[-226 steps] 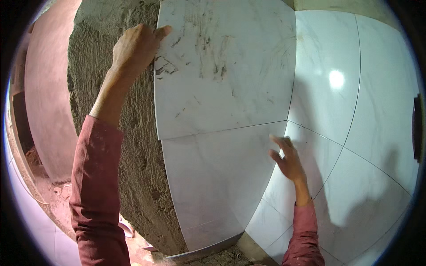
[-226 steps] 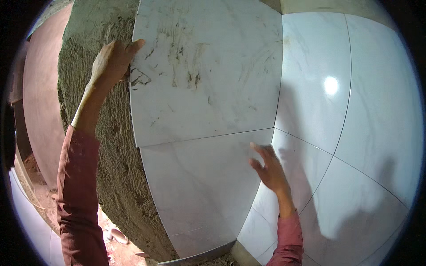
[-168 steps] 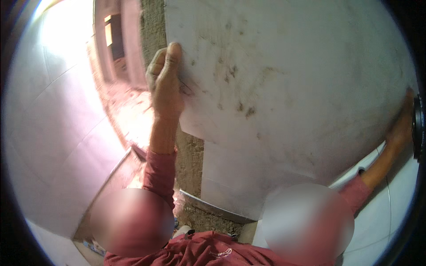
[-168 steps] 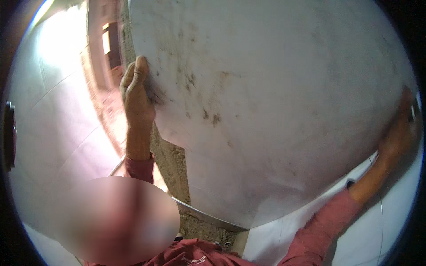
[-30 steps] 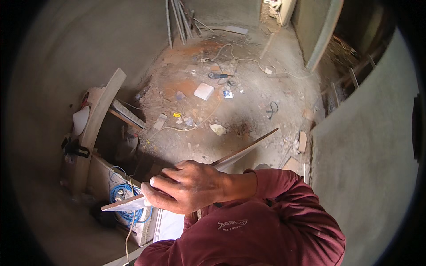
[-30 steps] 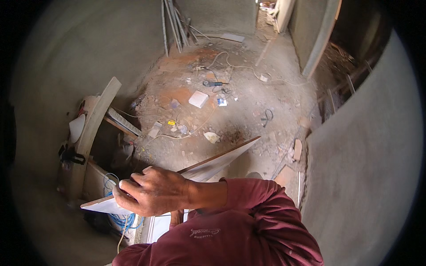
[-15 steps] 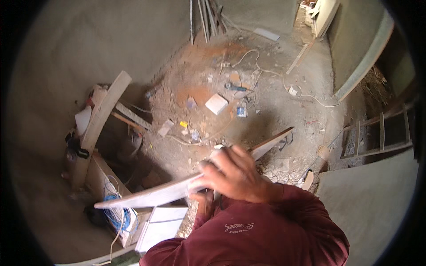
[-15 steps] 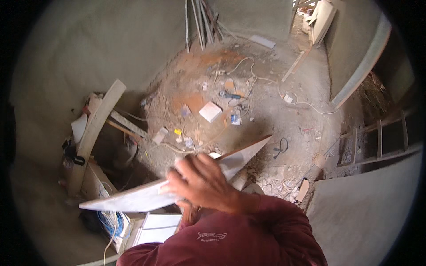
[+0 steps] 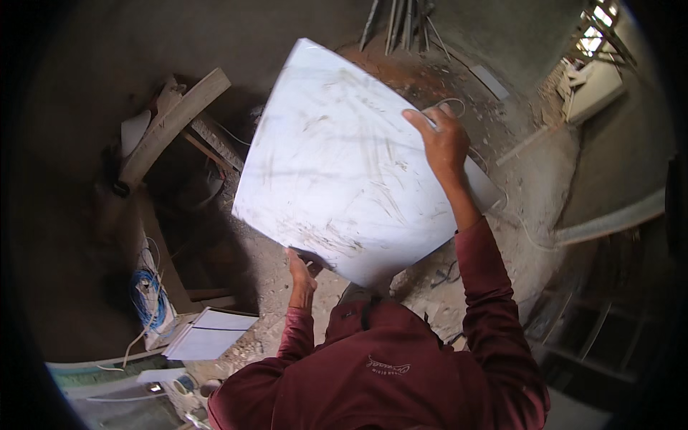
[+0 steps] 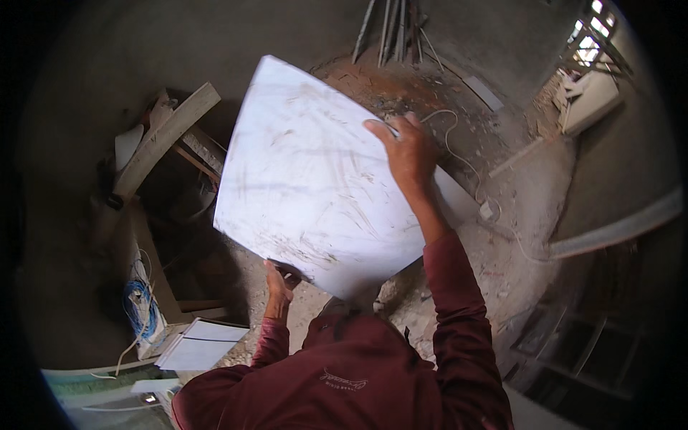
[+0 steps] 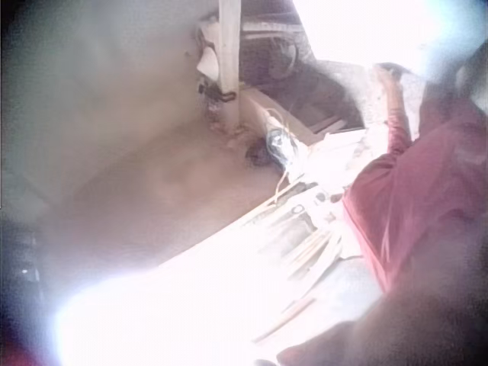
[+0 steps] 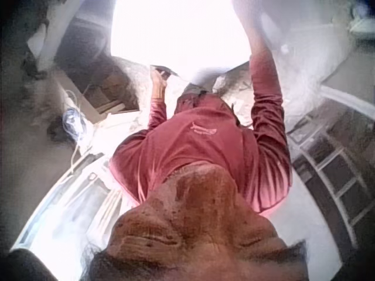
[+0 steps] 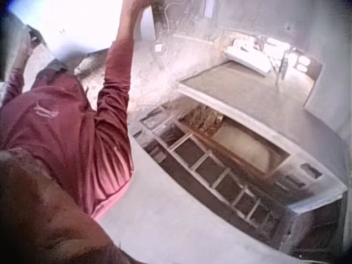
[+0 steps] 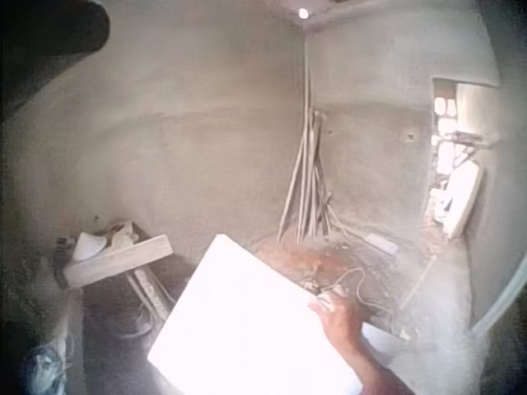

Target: The person places a tile against a prepared wall section to check the fit, moves to a work area on the floor, and uses an angle grinder to trim an edge of the tile.

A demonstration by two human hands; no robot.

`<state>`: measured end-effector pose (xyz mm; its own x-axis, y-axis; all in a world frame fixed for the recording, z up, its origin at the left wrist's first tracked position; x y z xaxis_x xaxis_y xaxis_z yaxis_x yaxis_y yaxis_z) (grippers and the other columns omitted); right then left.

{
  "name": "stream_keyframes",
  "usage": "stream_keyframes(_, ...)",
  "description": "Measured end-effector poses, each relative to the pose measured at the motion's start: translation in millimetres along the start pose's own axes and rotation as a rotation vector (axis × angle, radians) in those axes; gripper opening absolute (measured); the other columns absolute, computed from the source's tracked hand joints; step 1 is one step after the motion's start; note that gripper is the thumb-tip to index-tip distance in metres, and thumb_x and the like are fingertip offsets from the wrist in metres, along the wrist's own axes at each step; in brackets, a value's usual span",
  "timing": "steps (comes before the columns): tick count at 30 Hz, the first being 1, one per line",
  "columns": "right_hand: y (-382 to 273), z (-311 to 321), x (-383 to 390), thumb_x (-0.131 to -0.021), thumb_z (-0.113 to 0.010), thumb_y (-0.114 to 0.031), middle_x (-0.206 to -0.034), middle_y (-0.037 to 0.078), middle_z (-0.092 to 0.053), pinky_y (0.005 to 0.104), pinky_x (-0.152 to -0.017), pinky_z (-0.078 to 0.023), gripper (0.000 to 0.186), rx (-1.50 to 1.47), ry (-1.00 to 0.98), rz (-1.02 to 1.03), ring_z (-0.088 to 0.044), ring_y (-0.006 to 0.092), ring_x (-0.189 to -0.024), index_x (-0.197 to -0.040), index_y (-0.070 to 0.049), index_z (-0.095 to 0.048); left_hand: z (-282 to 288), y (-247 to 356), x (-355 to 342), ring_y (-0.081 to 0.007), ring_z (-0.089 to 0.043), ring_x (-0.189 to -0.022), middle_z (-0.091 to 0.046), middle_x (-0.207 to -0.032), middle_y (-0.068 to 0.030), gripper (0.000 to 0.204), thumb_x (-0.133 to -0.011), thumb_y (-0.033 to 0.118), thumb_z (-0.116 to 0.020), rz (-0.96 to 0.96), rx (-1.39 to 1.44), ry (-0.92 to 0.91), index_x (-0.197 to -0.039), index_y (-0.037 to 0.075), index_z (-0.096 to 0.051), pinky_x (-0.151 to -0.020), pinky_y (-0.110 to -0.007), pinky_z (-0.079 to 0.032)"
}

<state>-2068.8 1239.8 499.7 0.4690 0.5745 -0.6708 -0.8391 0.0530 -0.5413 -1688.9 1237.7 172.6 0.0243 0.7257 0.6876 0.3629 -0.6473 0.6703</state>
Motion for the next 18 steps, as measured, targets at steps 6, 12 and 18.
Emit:
stream_keyframes(6,181,-113,-33,-0.095,-0.065,-0.049,-0.09,0.02,-0.064,0.0494,-0.072,-0.047,0.048,0.058,-0.174,-0.306,-0.062,0.044,-0.086,-0.082,-0.003,-0.067,-73,13,-85,-0.0256,-0.069,-0.077,-0.067,-0.092,-0.0096,0.067,-0.102,0.066,-0.041,-0.078,-0.173,0.22,-0.114,0.004,-0.063,-0.069,-0.041,-0.058)
stream_keyframes(12,317,-205,44,-0.095,-0.061,-0.056,-0.087,0.028,-0.067,0.0491,-0.073,-0.048,0.059,0.085,-0.39,-0.683,-0.065,0.0412,-0.081,-0.09,0.002,-0.07,-62,12,-139,-0.0171,-0.063,-0.071,-0.067,-0.093,-0.0061,0.039,-0.103,0.04,-0.055,-0.166,-0.345,0.319,-0.107,0.004,-0.068,-0.064,-0.033,-0.053)
stream_keyframes(18,431,-255,157,-0.098,-0.057,-0.048,-0.102,0.027,-0.073,0.0452,-0.087,-0.052,0.055,0.032,-0.547,-0.84,-0.07,0.0377,-0.097,-0.109,0.004,-0.073,-74,-44,-164,-0.0155,-0.061,-0.079,-0.07,-0.091,-0.0048,0.031,-0.099,0.023,-0.058,-0.18,-0.323,0.412,-0.108,-0.004,-0.07,-0.075,-0.03,-0.05)
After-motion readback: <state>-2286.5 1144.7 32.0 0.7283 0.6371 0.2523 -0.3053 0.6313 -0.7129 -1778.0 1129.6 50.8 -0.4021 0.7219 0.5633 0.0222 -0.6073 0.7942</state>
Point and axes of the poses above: each hand's wrist, its own x-axis away from the middle knuckle, its own z-axis out of the back of the hand, y = z × x, the point moved 1 cm from there along -x, towards the middle knuckle
